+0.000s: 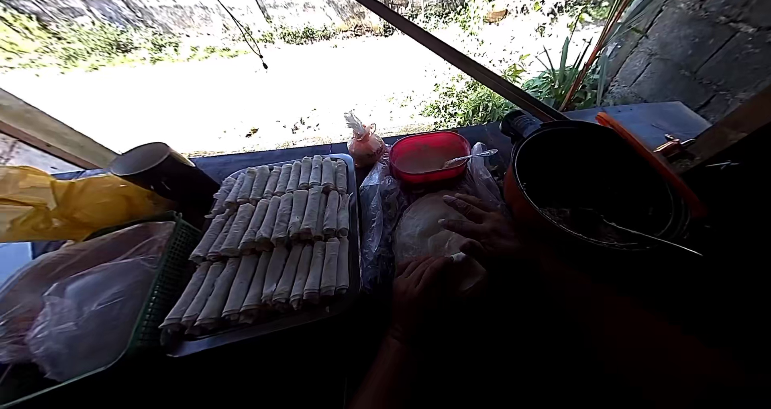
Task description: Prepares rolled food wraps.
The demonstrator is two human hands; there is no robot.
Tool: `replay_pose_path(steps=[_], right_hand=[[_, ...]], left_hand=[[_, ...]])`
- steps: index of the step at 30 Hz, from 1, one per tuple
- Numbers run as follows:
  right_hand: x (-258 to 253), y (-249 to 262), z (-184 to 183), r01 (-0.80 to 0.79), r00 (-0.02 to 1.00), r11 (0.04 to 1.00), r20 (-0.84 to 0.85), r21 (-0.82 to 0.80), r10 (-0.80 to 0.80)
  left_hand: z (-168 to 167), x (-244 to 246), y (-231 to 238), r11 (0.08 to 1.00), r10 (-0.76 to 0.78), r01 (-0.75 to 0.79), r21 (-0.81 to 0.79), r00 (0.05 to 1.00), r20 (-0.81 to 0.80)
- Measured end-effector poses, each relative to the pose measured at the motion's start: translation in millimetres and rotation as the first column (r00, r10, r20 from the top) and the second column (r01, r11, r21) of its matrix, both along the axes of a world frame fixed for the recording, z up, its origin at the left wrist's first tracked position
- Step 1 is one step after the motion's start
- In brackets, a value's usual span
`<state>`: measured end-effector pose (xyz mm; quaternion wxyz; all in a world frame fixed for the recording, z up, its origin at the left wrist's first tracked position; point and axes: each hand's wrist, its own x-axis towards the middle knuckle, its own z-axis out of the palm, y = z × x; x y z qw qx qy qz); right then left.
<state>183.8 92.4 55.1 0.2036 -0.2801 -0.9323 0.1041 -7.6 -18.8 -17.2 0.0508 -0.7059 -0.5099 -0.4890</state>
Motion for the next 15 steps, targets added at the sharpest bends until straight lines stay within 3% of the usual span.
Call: replay_pose_path(steps=[4,7,11,15], right_hand=[[-44.4,23.8,34.5,0.259,0.966,0.966,0.015,0.013,-0.259],[-81.1,56.6,42.2,0.411,0.901,0.91,0.175,-0.056,-0.396],[-113.2,100.8,28.4,0.477,0.833,0.868,0.386,-0.139,-0.396],[-120.4,111.3,43.0,0.498,0.81,0.829,0.478,-0.254,-0.34]], left_hand=[[2.0,0.1,2.6,1.0,-0.002,0.002,0.001,1.0,-0.006],[2.0,0.6,2.1,1.0,0.001,-0.001,-0.002,1.0,-0.005],[1.1,0.5,2.8,1.0,-0.002,0.002,0.02,1.0,0.0],[1.5,1.4,3.5,1.0,0.004,-0.004,0.024,1.0,-0.003]])
